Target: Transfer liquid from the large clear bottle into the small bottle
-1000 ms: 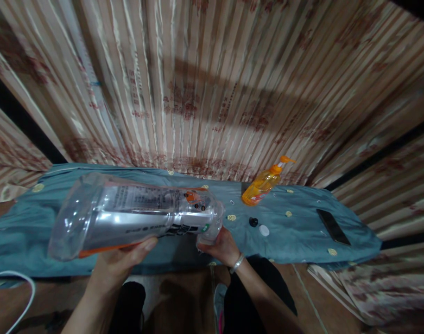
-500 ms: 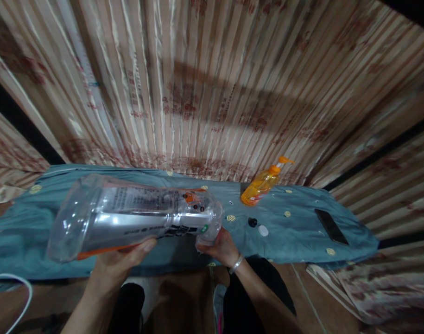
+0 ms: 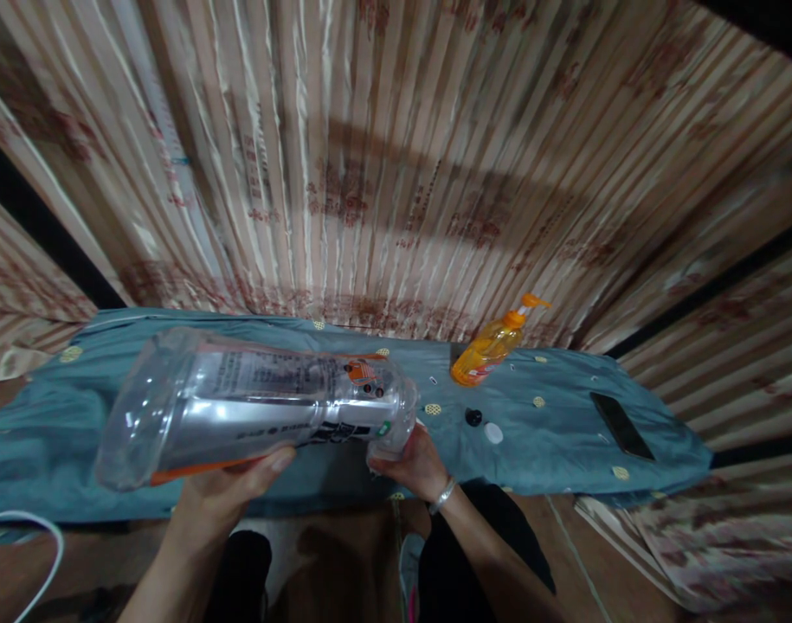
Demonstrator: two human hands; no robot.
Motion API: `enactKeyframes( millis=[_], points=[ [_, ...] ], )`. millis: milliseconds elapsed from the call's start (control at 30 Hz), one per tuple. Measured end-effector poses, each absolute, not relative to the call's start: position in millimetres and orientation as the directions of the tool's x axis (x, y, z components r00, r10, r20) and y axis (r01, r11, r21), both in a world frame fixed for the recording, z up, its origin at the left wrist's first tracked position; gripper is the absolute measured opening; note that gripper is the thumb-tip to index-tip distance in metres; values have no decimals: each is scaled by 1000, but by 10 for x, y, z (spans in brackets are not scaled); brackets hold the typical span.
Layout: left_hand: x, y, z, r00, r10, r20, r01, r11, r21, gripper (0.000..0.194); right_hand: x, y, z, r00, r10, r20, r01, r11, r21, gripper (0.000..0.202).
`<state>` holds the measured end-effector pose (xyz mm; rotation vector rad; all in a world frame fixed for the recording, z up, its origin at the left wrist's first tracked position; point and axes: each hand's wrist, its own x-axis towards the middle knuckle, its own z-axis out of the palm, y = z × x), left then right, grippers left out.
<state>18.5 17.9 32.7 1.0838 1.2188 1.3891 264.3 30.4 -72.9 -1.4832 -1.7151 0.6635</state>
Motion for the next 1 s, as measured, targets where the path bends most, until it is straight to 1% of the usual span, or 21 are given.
enactKeyframes(
  millis=[133, 300, 400, 567, 767, 900, 1000],
  points=[
    [186, 180, 316, -156, 988, 9, -110, -26, 994, 50, 2648, 299, -718, -55, 979, 198, 596, 191, -780, 48],
    [192, 172, 317, -167, 986, 12, -92, -28, 995, 52, 2650, 287, -757, -23, 981, 193, 569, 171, -804, 56],
    [179, 168, 315, -161, 987, 12, -79, -25, 997, 51, 2653, 289, -771, -13, 982, 188, 561, 163, -812, 58],
    [172, 170, 326, -151, 988, 26, -70, -37, 997, 58, 2648, 290, -747, -27, 981, 193, 562, 174, -808, 55],
    [177, 173, 345, -142, 990, 17, -73, -28, 997, 51, 2653, 280, -741, -31, 980, 195, 555, 179, -813, 56],
    [172, 167, 356, -131, 991, -17, -90, 5, 996, 56, 2645, 283, -741, -8, 983, 185, 577, 156, -802, 59],
    [169, 169, 349, -148, 989, 4, -50, -11, 999, 58, 2636, 285, -743, -17, 982, 187, 582, 162, -797, 55]
  ],
)
